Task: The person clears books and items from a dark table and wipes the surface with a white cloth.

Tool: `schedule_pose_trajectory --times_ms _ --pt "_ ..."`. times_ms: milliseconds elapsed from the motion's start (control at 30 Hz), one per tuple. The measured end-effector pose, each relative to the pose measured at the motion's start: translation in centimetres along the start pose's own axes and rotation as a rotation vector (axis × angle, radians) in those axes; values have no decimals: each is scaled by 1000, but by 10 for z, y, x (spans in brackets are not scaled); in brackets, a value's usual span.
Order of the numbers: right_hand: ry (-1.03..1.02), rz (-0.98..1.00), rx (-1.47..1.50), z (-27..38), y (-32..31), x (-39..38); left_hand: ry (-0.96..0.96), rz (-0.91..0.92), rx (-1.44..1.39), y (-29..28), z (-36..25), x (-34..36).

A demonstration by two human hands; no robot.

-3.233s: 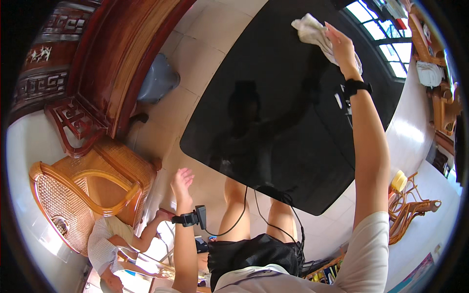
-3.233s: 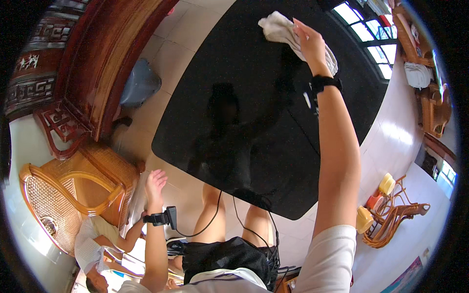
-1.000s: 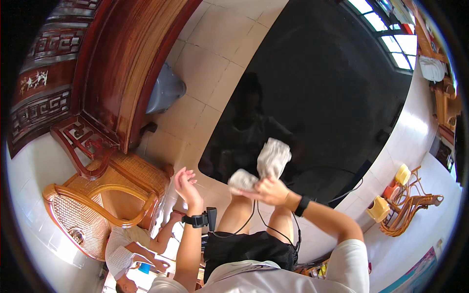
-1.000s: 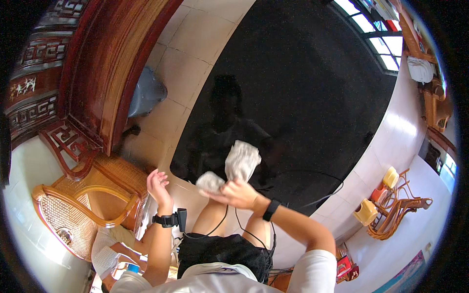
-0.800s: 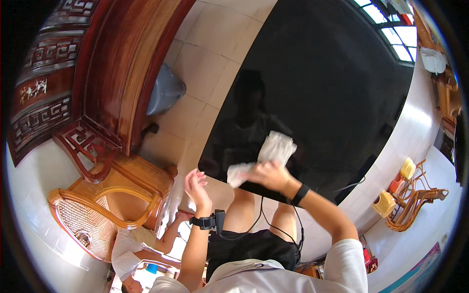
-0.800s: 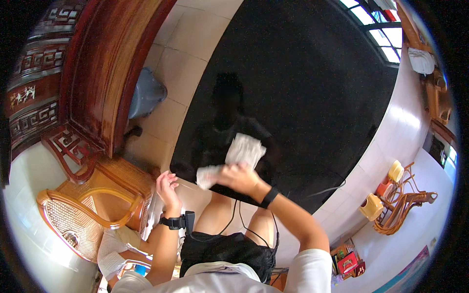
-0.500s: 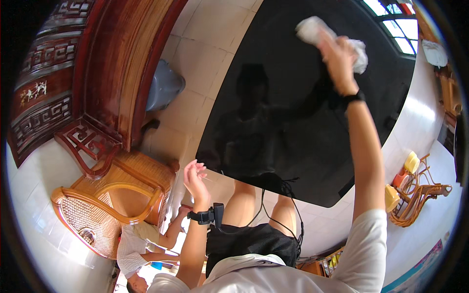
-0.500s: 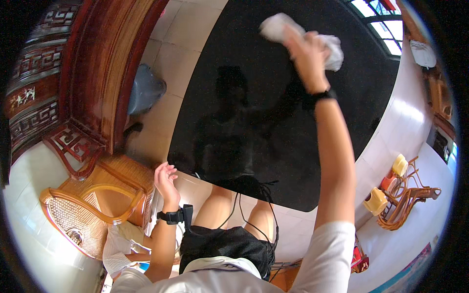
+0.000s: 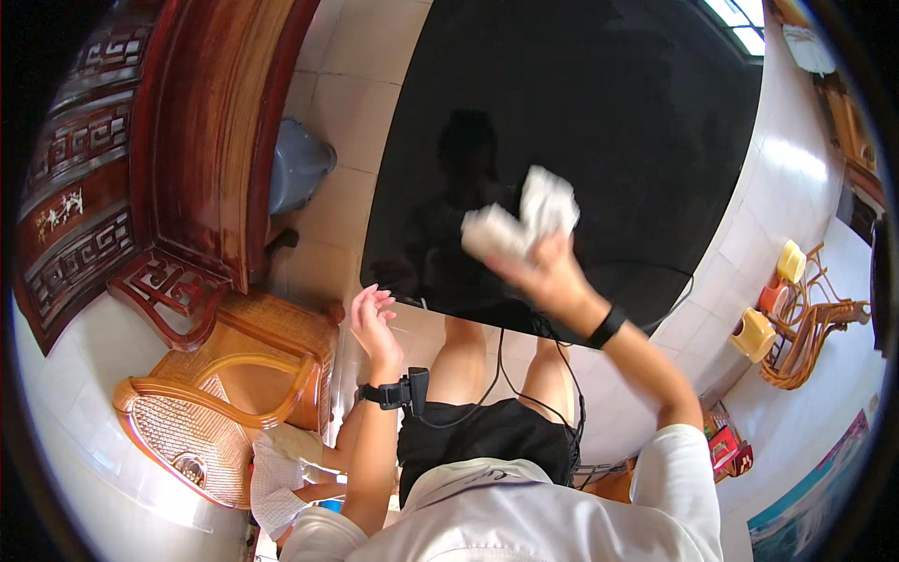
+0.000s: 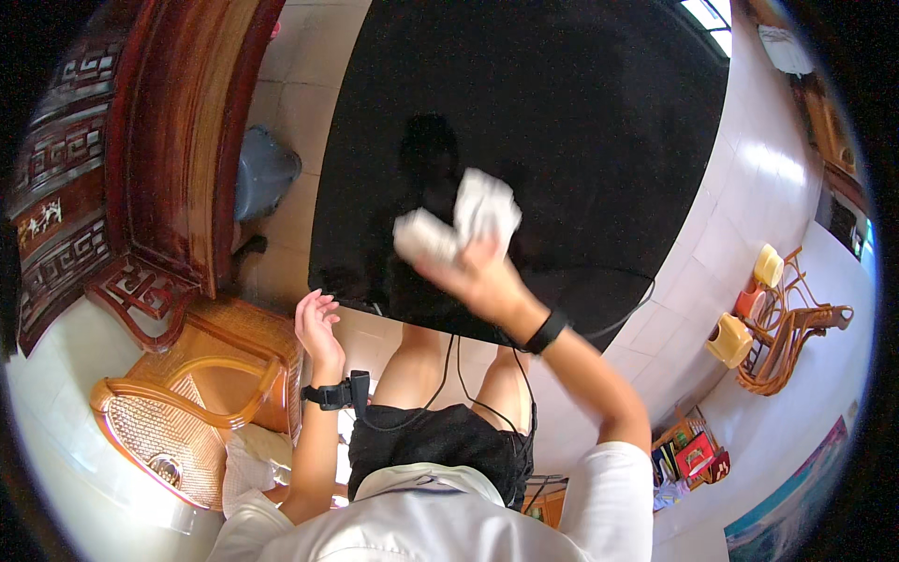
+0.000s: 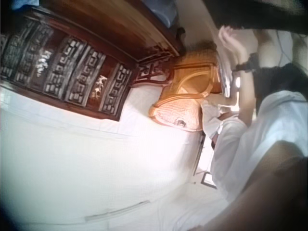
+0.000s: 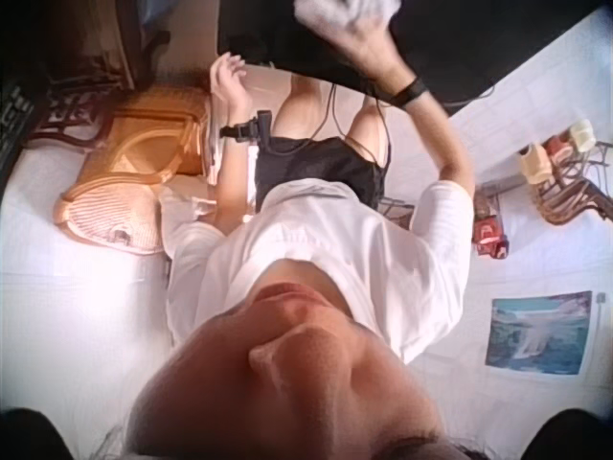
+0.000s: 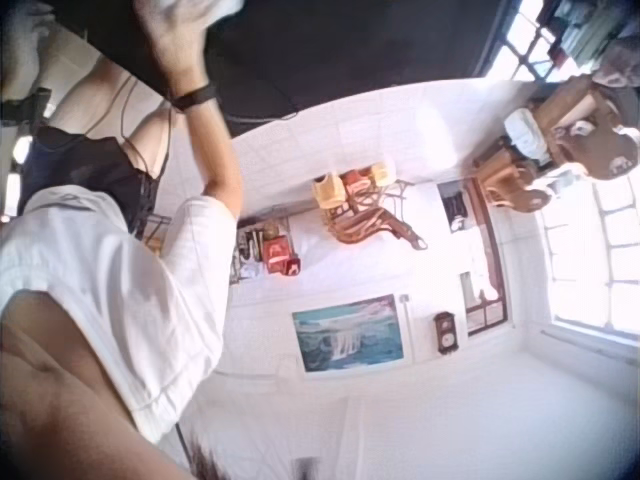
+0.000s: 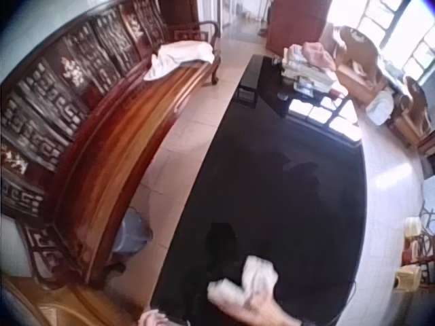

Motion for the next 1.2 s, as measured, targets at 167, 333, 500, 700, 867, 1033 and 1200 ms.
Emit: schedule_pose_trajectory --times_ms 167,333,500,700,867,1033,1200 --pt "-94 286 -183 82 79 -71 10 60 46 11 5 -3" --pt "43 74 -325 9 70 -63 31 39 86 -2 8 0" --pt "258 -120 -563 -135 -17 -21 30 -59 93 -33 14 -3" --pt "701 -386 -929 -305 -125 -71 38 -71 93 -38 32 -11" --pt "756 -349 -739 -300 -126 -64 32 -69 122 -35 44 -24" --pt "435 -500 85 -147 -66 -21 20 -69 137 -39 66 -38" --pt "315 -472 19 -64 5 13 -2 -34 116 -31 68 -47"
Point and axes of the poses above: each hand's wrist, its own x-axis towards the middle knuckle, its own y-axis out of the palm, z = x × y, the point moved 5 cm from there along x, towards the middle knuckle, and after that the axes turned 9 degrees about -y, right-handed, at the moved point
